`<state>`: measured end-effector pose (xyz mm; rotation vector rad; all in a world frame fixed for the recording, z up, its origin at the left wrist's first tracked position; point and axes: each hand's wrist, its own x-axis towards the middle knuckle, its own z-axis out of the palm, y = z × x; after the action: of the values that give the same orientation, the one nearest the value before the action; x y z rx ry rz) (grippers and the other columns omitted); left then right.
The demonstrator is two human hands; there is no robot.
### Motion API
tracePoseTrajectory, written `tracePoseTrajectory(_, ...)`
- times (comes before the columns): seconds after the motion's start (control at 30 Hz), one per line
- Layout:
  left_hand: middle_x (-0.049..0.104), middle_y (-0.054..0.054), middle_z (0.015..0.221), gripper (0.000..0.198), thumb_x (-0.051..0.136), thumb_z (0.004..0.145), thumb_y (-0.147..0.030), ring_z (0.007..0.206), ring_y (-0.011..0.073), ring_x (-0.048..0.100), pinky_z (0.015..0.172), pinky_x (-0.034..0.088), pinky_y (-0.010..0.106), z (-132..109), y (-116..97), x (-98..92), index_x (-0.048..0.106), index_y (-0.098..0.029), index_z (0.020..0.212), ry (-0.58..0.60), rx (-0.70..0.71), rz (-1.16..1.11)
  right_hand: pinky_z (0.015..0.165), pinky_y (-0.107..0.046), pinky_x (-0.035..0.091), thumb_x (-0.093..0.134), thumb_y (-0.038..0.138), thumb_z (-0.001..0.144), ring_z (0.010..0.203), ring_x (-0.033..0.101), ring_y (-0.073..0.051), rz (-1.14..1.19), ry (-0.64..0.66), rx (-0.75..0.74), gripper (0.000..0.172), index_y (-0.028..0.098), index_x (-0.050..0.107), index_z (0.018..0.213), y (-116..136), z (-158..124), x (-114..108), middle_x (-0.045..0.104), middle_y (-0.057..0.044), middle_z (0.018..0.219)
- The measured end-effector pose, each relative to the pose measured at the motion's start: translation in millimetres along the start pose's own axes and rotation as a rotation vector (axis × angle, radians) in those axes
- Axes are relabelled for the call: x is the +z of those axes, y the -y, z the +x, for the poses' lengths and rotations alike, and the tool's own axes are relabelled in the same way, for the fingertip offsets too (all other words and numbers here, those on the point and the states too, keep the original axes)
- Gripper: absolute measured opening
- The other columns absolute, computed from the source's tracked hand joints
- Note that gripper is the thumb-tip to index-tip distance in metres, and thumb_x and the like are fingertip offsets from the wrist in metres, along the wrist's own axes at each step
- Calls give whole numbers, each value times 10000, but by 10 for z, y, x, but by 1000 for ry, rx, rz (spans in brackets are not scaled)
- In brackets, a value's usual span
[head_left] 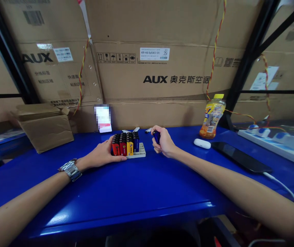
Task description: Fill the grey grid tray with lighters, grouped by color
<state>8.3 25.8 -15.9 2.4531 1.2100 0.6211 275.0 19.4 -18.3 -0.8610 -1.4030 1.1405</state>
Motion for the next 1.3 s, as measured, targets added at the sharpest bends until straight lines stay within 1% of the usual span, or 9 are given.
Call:
tracePoseTrajectory(0.17, 535, 140, 1318, 841, 654, 683, -566, 1163, 330, 536, 967, 404, 473, 11, 10, 4, 322, -211, 1370, -4, -1, 14, 265, -197, 268, 315, 406, 876, 234, 230, -77, -22, -37, -53, 207, 236, 403, 797, -8, 9, 7, 327, 109, 309)
tracePoseTrajectory(0.33, 540, 145, 1308, 832, 663, 682, -565, 1142, 325, 550, 943, 422, 465, 16, 28, 7, 334, -210, 1358, -4, -5, 16, 275, -202, 255, 295, 471, 888, 226, 234, -71, -45, -42, -3, 316, 225, 412, 726, 3, 29, -7, 332, 94, 296)
tracePoseTrajectory(0.43, 558, 147, 1284, 846, 664, 675, -565, 1123, 326, 563, 929, 427, 463, 17, 29, 10, 335, -201, 1364, -11, -9, 28, 284, -206, 234, 240, 583, 906, 235, 233, -70, -81, 7, 2, 430, 222, 431, 772, 27, 23, -8, 367, 87, 317)
tracePoseTrajectory(0.5, 566, 147, 1275, 847, 663, 673, -561, 1114, 328, 569, 924, 428, 464, 19, 25, 13, 338, -199, 1365, -15, -8, 30, 309, -213, 270, 251, 615, 908, 266, 316, -80, -161, 59, -29, 433, 225, 414, 813, 48, 14, -2, 444, 71, 378)
tracePoseTrajectory(0.63, 556, 142, 1295, 839, 670, 673, -554, 1132, 327, 559, 937, 419, 462, 19, -3, 11, 340, -208, 1363, -15, -14, 24, 487, -241, 420, 387, 510, 925, 500, 534, -112, -358, 165, -206, 300, 220, 401, 851, 105, -2, 18, 583, 21, 600)
tracePoseTrajectory(0.73, 551, 140, 1302, 832, 664, 680, -557, 1150, 332, 545, 944, 408, 471, 13, -27, 4, 343, -215, 1367, -12, -12, 36, 602, -254, 421, 434, 461, 920, 660, 531, -113, -477, 153, -382, 302, 189, 496, 804, 158, -9, 49, 600, -18, 751)
tracePoseTrajectory(0.8, 565, 142, 1284, 831, 654, 678, -561, 1137, 339, 552, 932, 413, 473, 9, -29, 3, 351, -206, 1366, -14, -15, 41, 574, -249, 383, 470, 464, 902, 634, 482, -105, -502, 117, -433, 330, 176, 544, 757, 181, -12, 81, 562, -6, 722)
tracePoseTrajectory(0.93, 579, 142, 1267, 854, 638, 669, -567, 1108, 339, 572, 908, 425, 459, 8, -6, 8, 332, -202, 1378, -22, 2, 30, 508, -244, 345, 501, 472, 882, 537, 420, -91, -441, 138, -415, 337, 168, 576, 757, 160, -19, 149, 489, 25, 616)
tracePoseTrajectory(1.3, 592, 145, 1242, 872, 631, 668, -586, 1105, 352, 571, 912, 415, 498, -2, -28, 7, 310, -209, 1387, -10, 16, 0, 550, -270, 477, 560, 397, 860, 552, 554, -115, -414, 256, -298, 241, 174, 584, 949, 83, -55, 171, 564, 22, 623)
